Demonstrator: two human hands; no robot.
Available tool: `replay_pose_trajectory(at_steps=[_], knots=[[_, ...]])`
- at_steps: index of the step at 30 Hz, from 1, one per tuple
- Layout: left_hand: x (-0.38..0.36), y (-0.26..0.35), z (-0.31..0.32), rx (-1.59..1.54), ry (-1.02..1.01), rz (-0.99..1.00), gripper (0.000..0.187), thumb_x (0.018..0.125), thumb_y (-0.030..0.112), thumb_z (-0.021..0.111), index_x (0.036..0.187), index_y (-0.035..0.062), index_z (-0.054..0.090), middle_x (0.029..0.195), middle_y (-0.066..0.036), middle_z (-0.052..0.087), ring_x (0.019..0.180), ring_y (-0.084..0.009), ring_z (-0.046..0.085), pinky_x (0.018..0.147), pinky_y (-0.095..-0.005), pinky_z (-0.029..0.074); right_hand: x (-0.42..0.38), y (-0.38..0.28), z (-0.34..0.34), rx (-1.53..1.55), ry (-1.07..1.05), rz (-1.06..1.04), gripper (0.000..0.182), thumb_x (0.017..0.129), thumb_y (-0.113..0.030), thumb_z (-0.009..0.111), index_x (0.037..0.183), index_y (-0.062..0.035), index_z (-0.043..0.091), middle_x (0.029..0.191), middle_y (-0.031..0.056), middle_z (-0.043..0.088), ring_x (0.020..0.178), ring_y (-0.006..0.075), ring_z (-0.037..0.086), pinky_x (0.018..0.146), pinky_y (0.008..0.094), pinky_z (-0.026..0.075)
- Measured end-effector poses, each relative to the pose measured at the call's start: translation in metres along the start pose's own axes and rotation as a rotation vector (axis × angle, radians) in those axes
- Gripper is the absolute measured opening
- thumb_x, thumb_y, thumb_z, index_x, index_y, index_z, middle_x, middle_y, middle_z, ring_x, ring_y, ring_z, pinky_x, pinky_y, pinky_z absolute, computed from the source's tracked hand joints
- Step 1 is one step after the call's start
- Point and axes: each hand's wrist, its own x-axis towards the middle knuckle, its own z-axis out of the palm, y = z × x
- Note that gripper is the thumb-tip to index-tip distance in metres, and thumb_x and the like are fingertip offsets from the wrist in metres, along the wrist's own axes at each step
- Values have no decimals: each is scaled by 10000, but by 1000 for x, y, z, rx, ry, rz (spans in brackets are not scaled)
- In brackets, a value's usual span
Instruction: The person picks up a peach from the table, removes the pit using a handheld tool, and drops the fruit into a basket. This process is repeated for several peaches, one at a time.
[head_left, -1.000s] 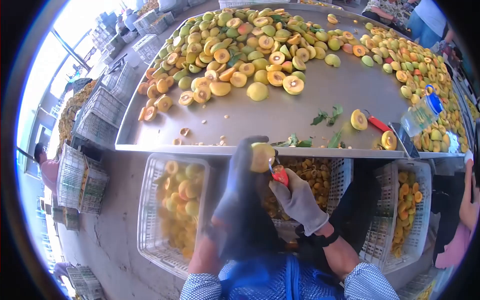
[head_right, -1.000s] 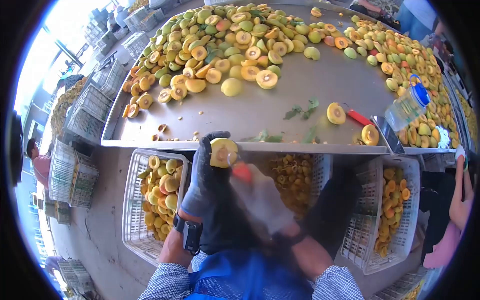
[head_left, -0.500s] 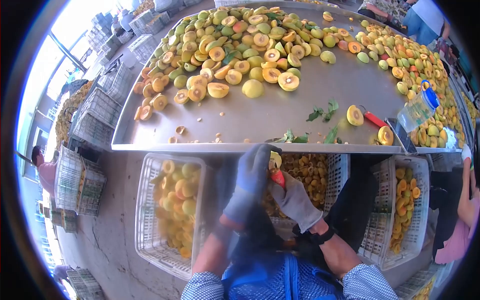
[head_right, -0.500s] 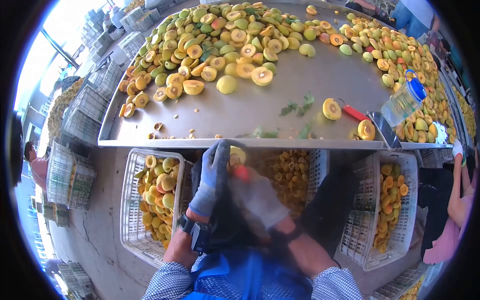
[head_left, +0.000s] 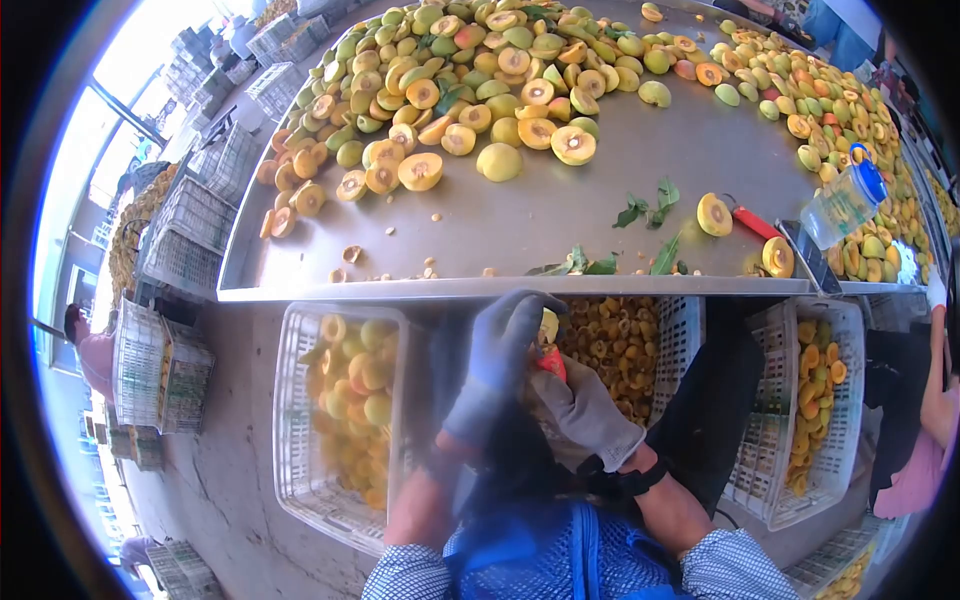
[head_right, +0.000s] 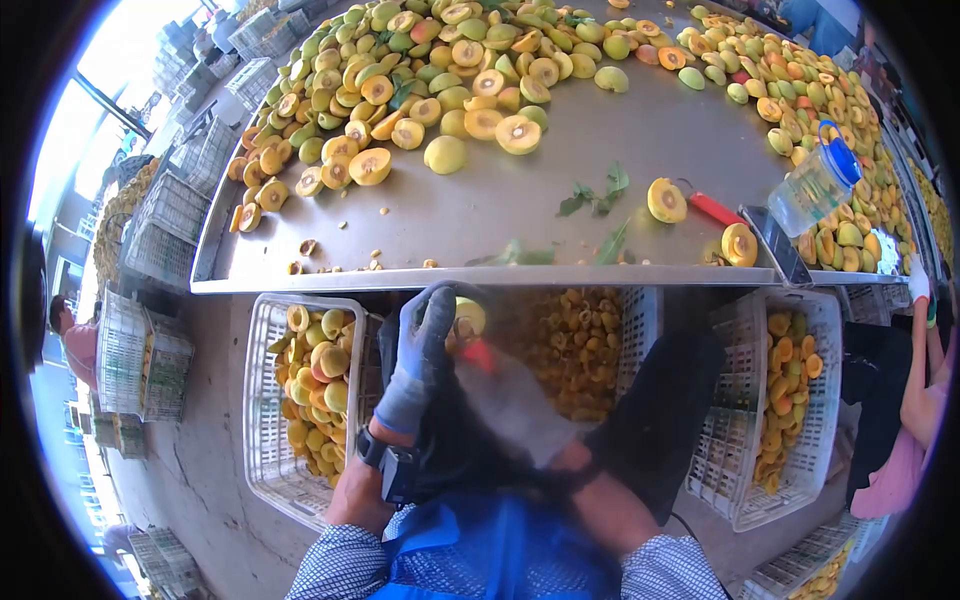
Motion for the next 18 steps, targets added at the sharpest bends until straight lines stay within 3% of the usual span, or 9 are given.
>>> replay_pose_trajectory(at_steps=[4,6,8,9,12,14,17,18], knots=[[-3,2,2,61,62,26,270,949,192,500,936,-28,656,871,-51,648,818,-96,568,746,-223,448,3,12,-4,-36,-76,25,316,970,-330,537,1002,-17,561,803,-21,561,712,64,494,624,239,429],[3,-4,-7,86,-45,61,260,940,180,510,928,-34,656,877,-58,656,800,-104,575,735,-236,457,3,16,-5,-2,-106,52,320,972,-337,533,989,-18,558,799,-21,559,703,67,494,615,242,428],[3,4,-4,21,-60,-10,260,935,174,510,925,-41,656,873,-63,659,787,-109,583,724,-244,465,5,21,-3,-177,-42,-176,320,970,-350,536,994,-32,552,753,-36,530,667,53,467,582,230,405],[4,6,-4,-43,-71,-80,260,931,168,510,922,-48,656,868,-68,662,773,-114,591,714,-252,472,5,21,-1,-176,-41,-176,320,970,-350,536,994,-32,552,753,-36,530,667,53,467,582,230,405],[5,3,3,113,-28,80,245,920,150,528,927,-60,654,847,-69,667,744,-118,590,696,-258,478,2,18,4,-75,-22,-132,313,967,-365,543,980,-52,544,705,-45,499,628,37,442,539,209,370],[4,3,6,183,34,141,238,918,144,534,926,-61,654,837,-68,665,740,-118,585,700,-260,478,-2,5,9,402,-87,236,290,964,-376,548,951,-87,534,668,-57,463,561,27,417,475,201,320],[1,-2,2,182,39,177,225,909,139,547,919,-59,652,825,-68,661,734,-120,578,708,-259,480,-4,-7,4,450,-160,288,297,966,-403,534,902,-113,518,640,-66,434,490,28,385,423,209,277],[3,-4,-1,64,-14,100,224,905,144,551,916,-56,653,824,-68,658,746,-119,579,717,-258,481,-5,-12,4,451,-163,287,297,966,-403,534,902,-113,518,640,-66,434,490,28,385,423,209,277]])
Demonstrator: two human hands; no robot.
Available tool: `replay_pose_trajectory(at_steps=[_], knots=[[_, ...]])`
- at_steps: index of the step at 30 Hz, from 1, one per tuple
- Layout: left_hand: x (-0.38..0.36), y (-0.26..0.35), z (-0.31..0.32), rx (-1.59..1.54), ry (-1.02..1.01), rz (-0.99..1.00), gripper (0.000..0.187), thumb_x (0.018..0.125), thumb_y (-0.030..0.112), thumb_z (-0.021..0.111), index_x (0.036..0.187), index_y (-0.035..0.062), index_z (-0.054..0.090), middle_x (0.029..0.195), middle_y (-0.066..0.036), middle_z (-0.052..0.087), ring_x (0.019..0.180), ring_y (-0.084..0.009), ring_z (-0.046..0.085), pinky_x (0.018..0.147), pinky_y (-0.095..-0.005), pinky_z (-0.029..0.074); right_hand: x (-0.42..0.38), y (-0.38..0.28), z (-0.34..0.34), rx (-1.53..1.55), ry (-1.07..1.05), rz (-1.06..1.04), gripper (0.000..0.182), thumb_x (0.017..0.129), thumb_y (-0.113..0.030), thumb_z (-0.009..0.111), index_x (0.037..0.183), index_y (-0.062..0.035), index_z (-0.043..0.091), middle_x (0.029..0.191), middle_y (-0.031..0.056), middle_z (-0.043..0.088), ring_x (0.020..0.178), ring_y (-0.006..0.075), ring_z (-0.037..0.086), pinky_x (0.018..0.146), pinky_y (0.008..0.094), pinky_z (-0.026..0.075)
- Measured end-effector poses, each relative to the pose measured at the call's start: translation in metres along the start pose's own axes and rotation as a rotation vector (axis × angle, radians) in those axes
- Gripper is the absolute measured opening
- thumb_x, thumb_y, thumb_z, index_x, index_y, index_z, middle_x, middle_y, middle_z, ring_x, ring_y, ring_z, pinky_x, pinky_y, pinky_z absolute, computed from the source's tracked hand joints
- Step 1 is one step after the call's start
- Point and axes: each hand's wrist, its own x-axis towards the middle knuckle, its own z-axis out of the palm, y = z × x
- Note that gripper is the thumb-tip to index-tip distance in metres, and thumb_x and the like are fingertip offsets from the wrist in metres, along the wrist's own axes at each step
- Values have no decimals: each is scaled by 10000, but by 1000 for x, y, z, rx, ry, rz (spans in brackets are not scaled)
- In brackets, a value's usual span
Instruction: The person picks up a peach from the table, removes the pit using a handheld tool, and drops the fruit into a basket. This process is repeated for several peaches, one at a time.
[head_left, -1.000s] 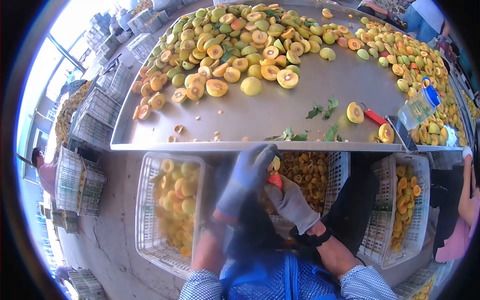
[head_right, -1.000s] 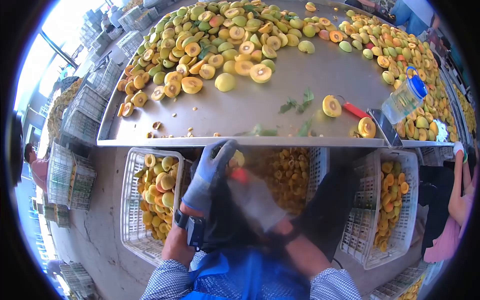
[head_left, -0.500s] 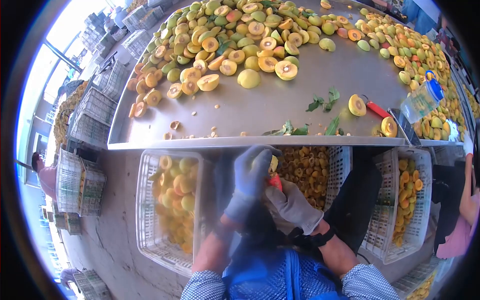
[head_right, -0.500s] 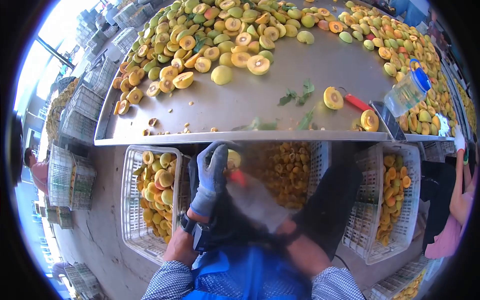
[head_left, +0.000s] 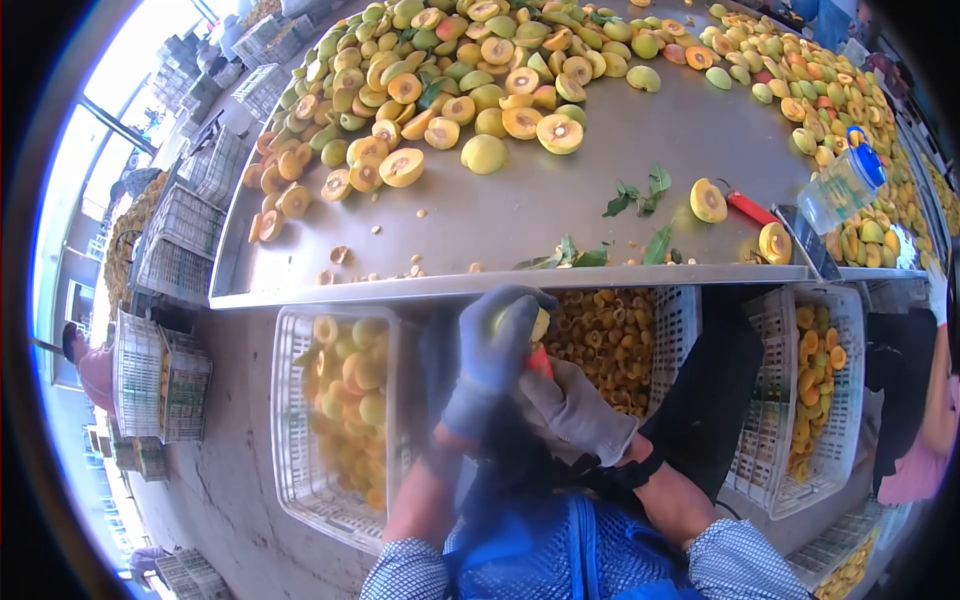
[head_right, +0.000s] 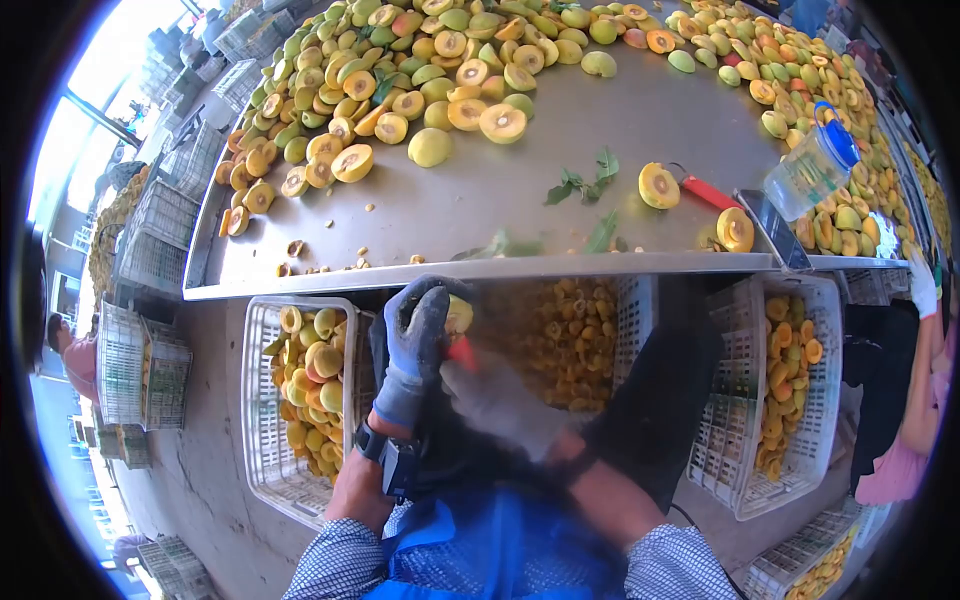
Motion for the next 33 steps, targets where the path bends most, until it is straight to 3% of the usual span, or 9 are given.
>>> replay_pose_trajectory(at_steps=[7,15,17,18,20,25,29,30,33], knots=[[21,15,-17,-79,-495,-343,209,882,151,603,944,-43,647,851,-53,651,814,-107,572,754,-257,477,-11,4,2,-6,-22,48,352,980,-443,481,837,-122,487,570,-64,375,422,42,333,395,221,248],[13,-19,-4,-223,-301,-102,356,864,303,648,945,-44,633,877,-81,654,771,-140,602,731,-285,506,-7,19,-9,246,-277,33,417,977,-508,435,820,-125,481,534,-52,341,394,81,293,405,257,245],[15,-28,-6,-435,-457,-173,500,849,448,630,942,-44,628,878,-97,654,761,-165,618,719,-281,508,0,34,-17,1658,-66,694,416,960,-521,460,822,-129,488,529,-52,334,388,84,269,406,260,225],[15,-33,-3,-434,-458,-170,500,849,448,630,942,-44,628,878,-97,654,761,-165,618,719,-281,508,-1,37,-20,1657,-68,693,416,960,-521,460,822,-129,488,529,-52,334,388,84,269,406,260,225],[7,-42,6,-503,-440,-118,598,850,552,584,948,-37,620,866,-115,649,754,-179,626,702,-279,506,-8,31,-14,209,-287,-85,412,939,-528,487,824,-132,493,540,-55,347,410,84,291,436,259,249],[-14,-48,4,-757,-186,-315,657,860,622,525,997,-16,597,897,-108,632,773,-173,632,691,-271,518,-18,44,-34,284,-180,60,401,926,-515,509,826,-127,501,560,-62,365,445,83,333,477,254,281],[-33,6,-77,211,-115,-96,612,881,578,547,974,-22,624,909,-129,649,816,-223,643,721,-318,511,-18,46,-61,-259,144,-241,388,948,-501,503,832,-131,515,528,-80,331,401,81,295,430,266,270],[-35,22,-108,592,-176,-79,502,852,475,617,961,-14,641,917,-135,656,844,-242,645,746,-327,505,-26,30,-64,256,153,136,408,942,-533,497,841,-138,519,503,-76,333,368,83,275,388,276,265],[-28,67,-152,1167,-126,99,266,745,187,737,937,14,675,902,-146,663,857,-282,646,771,-343,494,-19,35,-72,238,255,4,438,925,-567,489,842,-137,517,506,-59,357,366,88,305,385,268,281]])
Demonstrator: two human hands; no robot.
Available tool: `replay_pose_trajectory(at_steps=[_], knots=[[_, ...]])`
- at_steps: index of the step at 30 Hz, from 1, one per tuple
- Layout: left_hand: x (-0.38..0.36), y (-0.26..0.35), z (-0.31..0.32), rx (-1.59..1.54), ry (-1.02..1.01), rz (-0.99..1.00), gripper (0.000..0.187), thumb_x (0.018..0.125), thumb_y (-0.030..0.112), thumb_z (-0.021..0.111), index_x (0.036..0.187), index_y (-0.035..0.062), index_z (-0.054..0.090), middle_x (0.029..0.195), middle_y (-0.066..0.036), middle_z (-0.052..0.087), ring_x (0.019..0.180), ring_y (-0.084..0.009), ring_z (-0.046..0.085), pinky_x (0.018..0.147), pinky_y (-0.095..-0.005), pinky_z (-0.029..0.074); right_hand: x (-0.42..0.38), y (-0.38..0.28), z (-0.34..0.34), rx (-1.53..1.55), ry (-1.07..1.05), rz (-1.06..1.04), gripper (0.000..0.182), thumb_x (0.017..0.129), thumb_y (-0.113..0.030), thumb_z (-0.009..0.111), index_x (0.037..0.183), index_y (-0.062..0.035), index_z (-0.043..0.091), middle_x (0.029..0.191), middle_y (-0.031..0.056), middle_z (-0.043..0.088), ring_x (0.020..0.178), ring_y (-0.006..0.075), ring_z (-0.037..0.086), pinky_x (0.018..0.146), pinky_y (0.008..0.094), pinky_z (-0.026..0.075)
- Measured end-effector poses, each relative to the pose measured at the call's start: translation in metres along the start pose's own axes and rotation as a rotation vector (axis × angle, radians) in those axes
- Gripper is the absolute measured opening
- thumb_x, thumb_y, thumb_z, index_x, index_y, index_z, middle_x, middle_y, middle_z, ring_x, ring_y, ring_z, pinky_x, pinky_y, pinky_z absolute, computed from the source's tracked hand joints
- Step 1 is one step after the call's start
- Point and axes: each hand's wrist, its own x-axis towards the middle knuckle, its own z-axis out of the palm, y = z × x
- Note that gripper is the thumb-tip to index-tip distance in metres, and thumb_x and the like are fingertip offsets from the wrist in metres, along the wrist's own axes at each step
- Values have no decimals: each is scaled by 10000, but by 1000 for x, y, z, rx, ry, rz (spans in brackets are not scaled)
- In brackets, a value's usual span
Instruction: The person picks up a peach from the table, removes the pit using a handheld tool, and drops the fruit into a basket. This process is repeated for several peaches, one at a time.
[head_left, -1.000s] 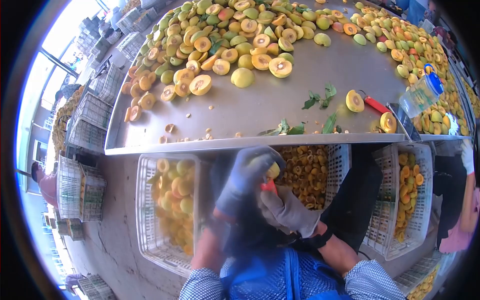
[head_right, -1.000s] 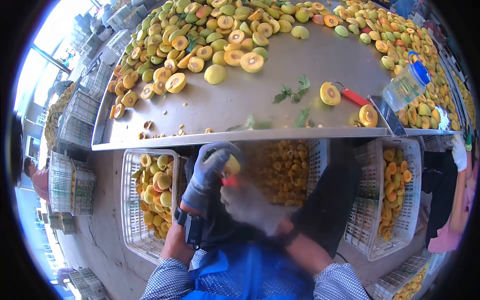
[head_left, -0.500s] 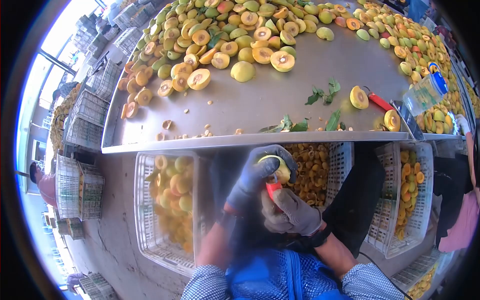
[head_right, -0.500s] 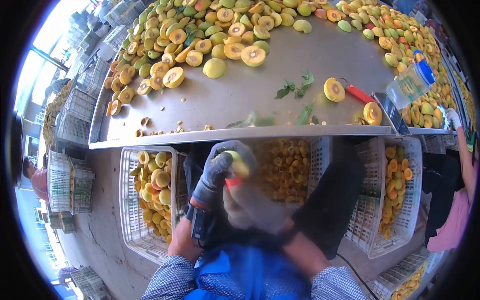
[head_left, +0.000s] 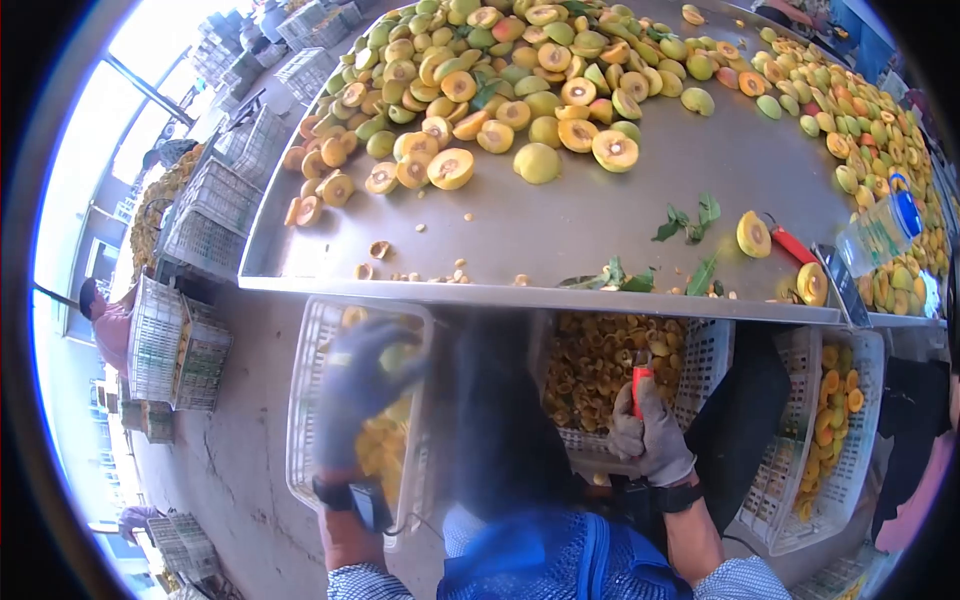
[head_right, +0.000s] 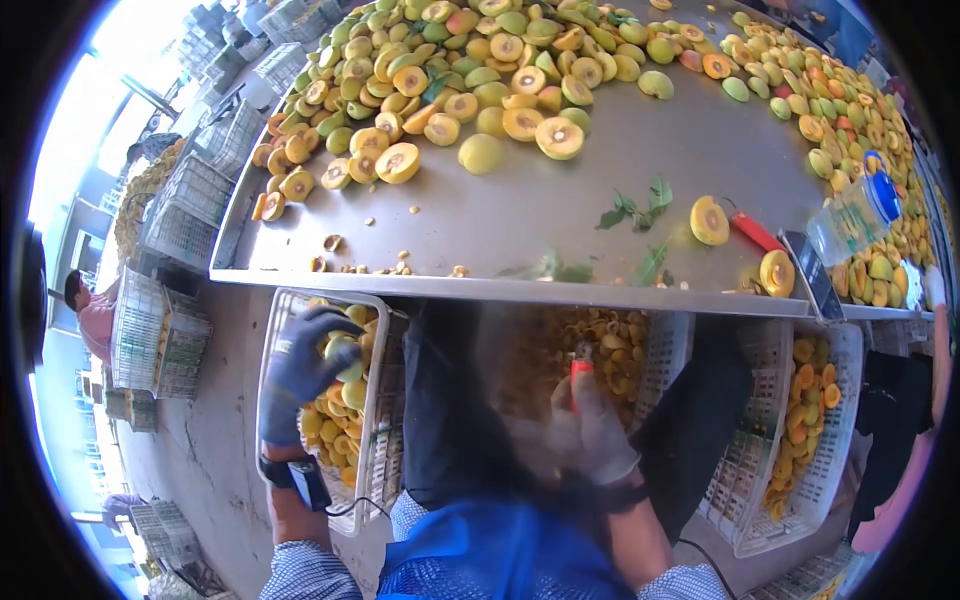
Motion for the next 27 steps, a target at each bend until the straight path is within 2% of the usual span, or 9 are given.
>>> replay_pose_trajectory(at_steps=[4,8,9,10,14,16,20,25,27], knots=[[84,-2,-11,-16,191,-188,225,853,218,692,934,10,663,820,-134,666,743,-226,649,680,-324,490,31,36,-10,-548,-40,-225,442,953,-520,482,845,-92,512,507,-33,371,376,90,343,385,255,273],[199,-48,31,148,53,-456,616,816,550,628,1206,78,562,1028,-195,665,1032,-347,618,840,-436,495,39,65,-25,-596,-110,-221,413,974,-465,488,860,-70,525,524,-22,409,402,78,371,392,250,284],[215,-69,51,141,79,-445,630,785,517,674,1221,81,541,1044,-187,662,1035,-330,621,842,-425,497,17,28,15,-420,-50,5,394,978,-435,495,861,-60,526,533,-17,425,412,73,379,396,244,289],[224,-72,59,135,103,-436,657,754,483,720,1235,84,520,1060,-179,660,1038,-313,625,845,-413,498,18,26,12,-419,-45,0,394,978,-435,495,861,-60,526,533,-17,425,412,73,379,396,244,289],[216,-73,81,-262,146,-354,676,690,361,798,1230,89,495,1059,-145,652,976,-272,639,825,-377,510,28,40,-3,-459,-1,-26,372,982,-399,499,863,-47,527,528,-15,440,408,73,383,399,241,298],[204,-63,83,-502,136,-537,663,658,246,826,1204,89,486,1041,-123,638,924,-232,630,783,-338,524,32,42,-3,-567,11,-127,361,984,-383,499,867,-43,529,524,-17,441,404,73,381,401,240,305],[143,5,53,-1064,170,-341,477,839,188,694,1254,68,494,979,-89,601,709,-158,602,593,-266,491,21,1,42,-686,-66,-331,316,988,-336,491,907,-34,531,556,-19,455,418,60,387,406,226,316],[104,40,66,-1410,180,-412,394,930,297,564,1237,58,503,953,-99,603,759,-176,603,616,-276,487,6,-35,90,-445,-130,-316,270,984,-307,507,956,-38,524,584,-26,463,438,46,395,409,215,318],[96,49,73,-1542,144,-448,376,943,300,547,1218,47,505,951,-98,598,823,-184,606,655,-288,503,6,-38,86,-616,-136,-394,226,943,-273,575,1013,-58,570,733,7,538,662,107,517,588,300,447]])
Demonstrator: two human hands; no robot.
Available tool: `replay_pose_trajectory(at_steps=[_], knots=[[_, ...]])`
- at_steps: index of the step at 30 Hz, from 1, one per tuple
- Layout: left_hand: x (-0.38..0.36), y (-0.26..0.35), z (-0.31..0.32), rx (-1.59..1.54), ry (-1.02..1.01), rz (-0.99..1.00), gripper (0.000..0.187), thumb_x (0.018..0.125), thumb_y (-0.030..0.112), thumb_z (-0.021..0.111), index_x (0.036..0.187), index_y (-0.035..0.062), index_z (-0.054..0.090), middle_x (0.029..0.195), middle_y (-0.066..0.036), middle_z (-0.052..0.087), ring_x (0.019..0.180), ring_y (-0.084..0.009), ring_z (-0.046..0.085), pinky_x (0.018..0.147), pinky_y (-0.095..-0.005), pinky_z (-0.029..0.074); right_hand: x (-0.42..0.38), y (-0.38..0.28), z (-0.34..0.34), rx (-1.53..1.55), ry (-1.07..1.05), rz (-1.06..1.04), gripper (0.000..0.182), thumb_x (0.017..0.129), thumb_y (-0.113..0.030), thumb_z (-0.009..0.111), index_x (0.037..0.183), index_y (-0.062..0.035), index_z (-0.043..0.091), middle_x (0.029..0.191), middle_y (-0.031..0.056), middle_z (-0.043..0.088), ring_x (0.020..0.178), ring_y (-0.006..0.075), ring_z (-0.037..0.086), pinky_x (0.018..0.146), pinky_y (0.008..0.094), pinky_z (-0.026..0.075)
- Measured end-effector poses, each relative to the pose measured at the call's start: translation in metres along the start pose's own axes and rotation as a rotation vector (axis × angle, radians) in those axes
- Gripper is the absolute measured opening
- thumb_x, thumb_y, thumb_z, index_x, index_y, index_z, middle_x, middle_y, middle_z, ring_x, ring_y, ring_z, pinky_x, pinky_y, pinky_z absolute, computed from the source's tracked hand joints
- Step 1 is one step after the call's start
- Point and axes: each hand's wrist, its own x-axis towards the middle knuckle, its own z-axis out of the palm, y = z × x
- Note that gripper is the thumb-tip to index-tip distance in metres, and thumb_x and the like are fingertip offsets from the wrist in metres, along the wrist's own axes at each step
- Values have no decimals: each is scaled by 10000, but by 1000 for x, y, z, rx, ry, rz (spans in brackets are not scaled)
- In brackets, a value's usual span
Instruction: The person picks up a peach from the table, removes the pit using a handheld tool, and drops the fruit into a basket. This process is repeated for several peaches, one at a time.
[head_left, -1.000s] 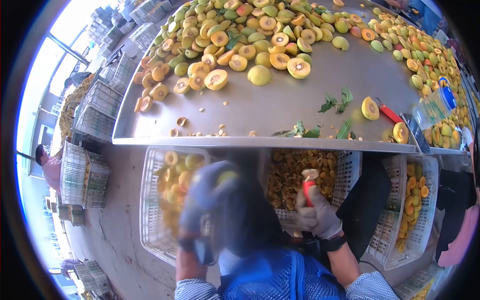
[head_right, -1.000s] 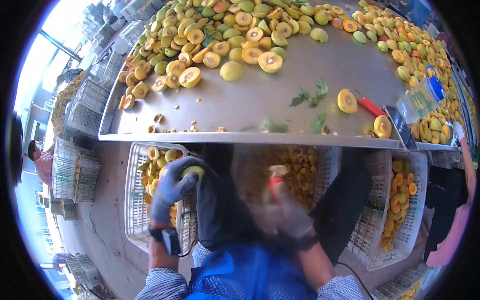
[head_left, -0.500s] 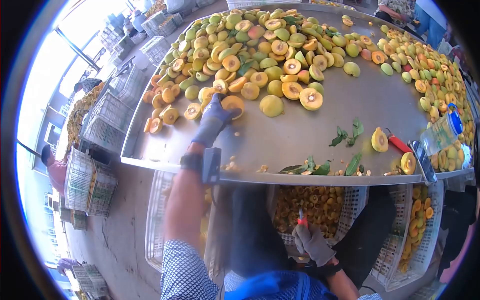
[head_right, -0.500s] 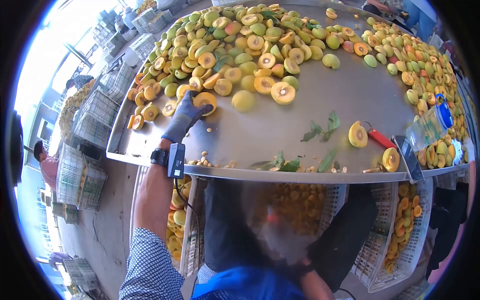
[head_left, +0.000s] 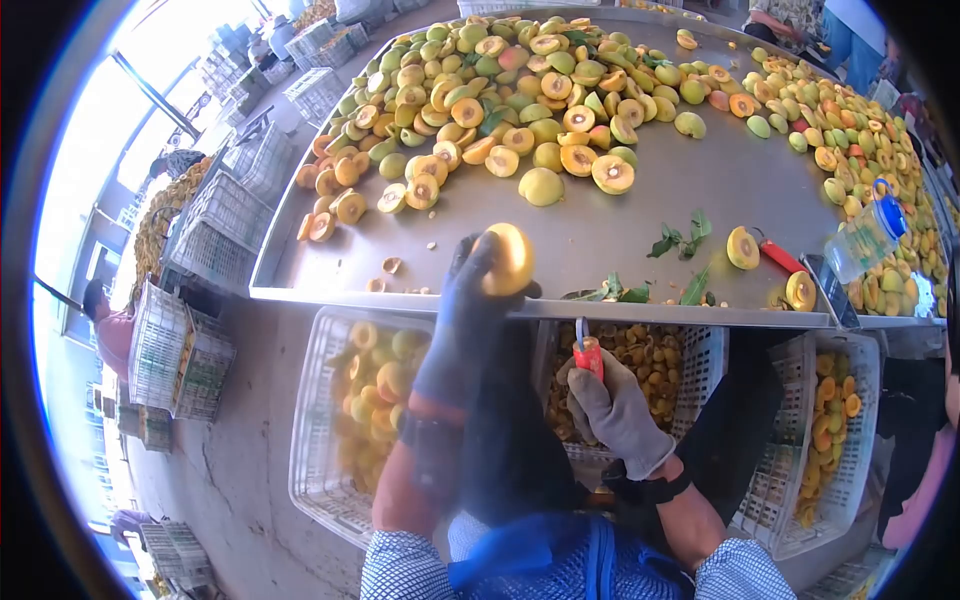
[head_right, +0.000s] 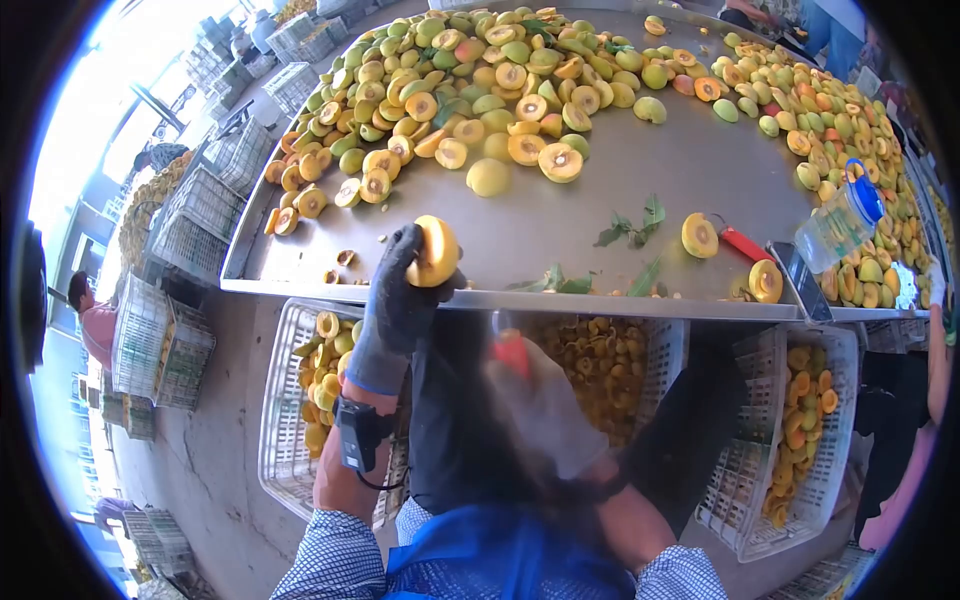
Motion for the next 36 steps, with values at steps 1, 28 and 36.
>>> replay_pose_trajectory(at_steps=[1,28,36], knots=[[-6,-5,9,-2,-2,3,376,943,300,547,1218,47,505,951,-98,598,823,-184,606,655,-288,503,0,0,1,-3,1,-3,226,943,-273,575,1013,-58,570,733,7,538,662,107,517,588,300,447],[-67,-65,55,136,35,230,350,957,289,549,1151,-1,578,1079,-106,620,995,-165,580,899,-307,462,-11,30,16,-249,274,-232,296,962,-284,518,980,7,569,713,110,563,646,207,531,629,353,450],[-69,-84,58,152,103,313,401,976,342,507,1218,23,519,1132,-106,576,1030,-171,555,903,-302,452,-11,23,14,-313,280,-235,307,962,-303,508,978,1,553,711,126,556,640,228,552,628,360,453]])
